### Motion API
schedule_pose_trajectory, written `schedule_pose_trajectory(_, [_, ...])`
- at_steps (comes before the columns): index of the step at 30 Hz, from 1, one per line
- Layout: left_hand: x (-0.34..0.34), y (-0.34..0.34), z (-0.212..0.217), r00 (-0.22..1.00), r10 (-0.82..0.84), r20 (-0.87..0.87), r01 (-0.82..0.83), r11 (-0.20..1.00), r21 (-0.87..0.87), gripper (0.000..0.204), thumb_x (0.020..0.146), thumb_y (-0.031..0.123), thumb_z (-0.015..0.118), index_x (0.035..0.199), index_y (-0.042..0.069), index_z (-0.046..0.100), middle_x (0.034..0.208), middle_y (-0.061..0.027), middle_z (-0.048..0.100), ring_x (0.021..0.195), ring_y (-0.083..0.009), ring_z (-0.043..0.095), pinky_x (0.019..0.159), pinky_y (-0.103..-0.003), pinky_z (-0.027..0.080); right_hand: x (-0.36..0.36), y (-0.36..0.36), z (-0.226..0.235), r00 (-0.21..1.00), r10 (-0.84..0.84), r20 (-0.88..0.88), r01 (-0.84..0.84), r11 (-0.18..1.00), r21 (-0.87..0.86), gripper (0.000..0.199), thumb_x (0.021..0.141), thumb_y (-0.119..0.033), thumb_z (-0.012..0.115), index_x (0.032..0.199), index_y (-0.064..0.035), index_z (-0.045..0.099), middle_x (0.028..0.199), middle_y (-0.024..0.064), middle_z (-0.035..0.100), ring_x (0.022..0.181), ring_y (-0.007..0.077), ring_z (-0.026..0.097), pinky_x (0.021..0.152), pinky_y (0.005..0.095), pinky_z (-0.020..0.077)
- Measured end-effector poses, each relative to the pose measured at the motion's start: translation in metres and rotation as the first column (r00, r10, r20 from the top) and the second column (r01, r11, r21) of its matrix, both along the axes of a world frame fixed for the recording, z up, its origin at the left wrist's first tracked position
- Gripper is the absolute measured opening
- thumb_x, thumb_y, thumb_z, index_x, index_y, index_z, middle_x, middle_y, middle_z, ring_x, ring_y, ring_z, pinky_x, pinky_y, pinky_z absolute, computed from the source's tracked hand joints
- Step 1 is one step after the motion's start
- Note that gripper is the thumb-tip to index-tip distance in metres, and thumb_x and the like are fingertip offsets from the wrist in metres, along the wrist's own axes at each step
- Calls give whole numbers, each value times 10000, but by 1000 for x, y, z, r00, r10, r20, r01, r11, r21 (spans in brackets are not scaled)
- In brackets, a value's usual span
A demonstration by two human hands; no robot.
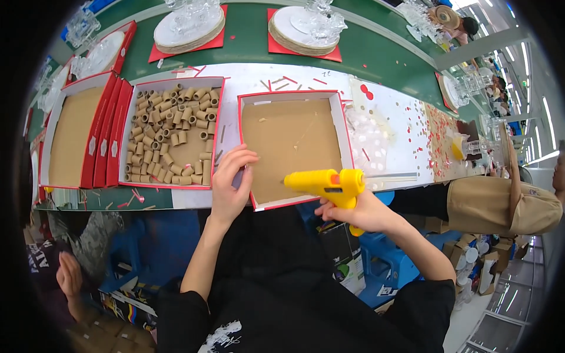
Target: Assembling decorative crystal fixtures by gluing small components and placing them into boxes.
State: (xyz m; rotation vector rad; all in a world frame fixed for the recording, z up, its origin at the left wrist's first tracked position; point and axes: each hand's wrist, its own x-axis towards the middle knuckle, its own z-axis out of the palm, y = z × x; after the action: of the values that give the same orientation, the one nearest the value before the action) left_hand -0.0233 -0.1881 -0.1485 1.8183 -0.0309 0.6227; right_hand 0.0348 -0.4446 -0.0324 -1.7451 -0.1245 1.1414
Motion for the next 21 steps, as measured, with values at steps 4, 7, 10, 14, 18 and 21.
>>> schedule_pose_trajectory(4, [-1, 2, -3, 1000, -3, -20, 3, 1000, 4, 155, 791, -68, 541, 915, -10, 614, 970, -109, 641, 1090, -308, 567, 919, -384, 437, -9, 12, 0, 997, 60, -45, -63, 995, -76, 239, 853, -69, 600, 1070, -15, 517, 880, 62, 586, 733, 135, 639, 654, 263, 538])
schedule_pose_trajectory(7, [-1, 2, -3, 1000, -15, -10, 15, 1000, 5, 152, 794, -65, 549, 915, 0, 611, 983, -99, 632, 1093, -318, 560, 899, -387, 447, -8, 19, -1, 994, 102, -44, -109, 974, -197, 192, 861, -96, 607, 1023, -31, 526, 742, 35, 572, 593, 97, 586, 530, 231, 496])
schedule_pose_trajectory(10, [-1, 1, -3, 1000, -13, -6, 13, 1000, 10, 147, 794, -61, 551, 912, 2, 612, 977, -98, 635, 1089, -313, 562, 901, -387, 446, -9, 19, -1, 993, 118, -18, -119, 958, -261, 168, 862, -113, 616, 986, -43, 525, 643, 9, 545, 497, 78, 536, 449, 210, 447])
schedule_pose_trajectory(14, [-1, 1, -3, 1000, -15, -16, 15, 1000, 1, 144, 794, -62, 546, 903, -2, 619, 966, -95, 646, 1095, -305, 566, 923, -382, 437, -9, 17, 0, 996, 92, 11, -85, 956, -280, 159, 854, -119, 616, 970, -49, 531, 622, -3, 530, 479, 74, 525, 429, 209, 432])
schedule_pose_trajectory(18, [0, 2, -4, 1000, -9, -24, 8, 1000, -7, 138, 796, -63, 547, 896, -2, 621, 962, -98, 646, 1091, -304, 568, 919, -382, 439, -9, 17, 5, 997, 82, 10, -75, 949, -306, 165, 848, -103, 614, 980, -41, 536, 645, 10, 569, 476, 78, 531, 438, 212, 435])
schedule_pose_trajectory(21, [-1, 2, -1, 1000, 2, -27, -2, 1000, -3, 136, 798, -65, 547, 892, -2, 621, 954, -99, 646, 1086, -304, 571, 913, -379, 443, -6, 4, 6, 1000, 12, 7, -9, 958, -286, 194, 846, -90, 615, 1012, -21, 543, 728, 39, 623, 547, 98, 580, 515, 230, 484])
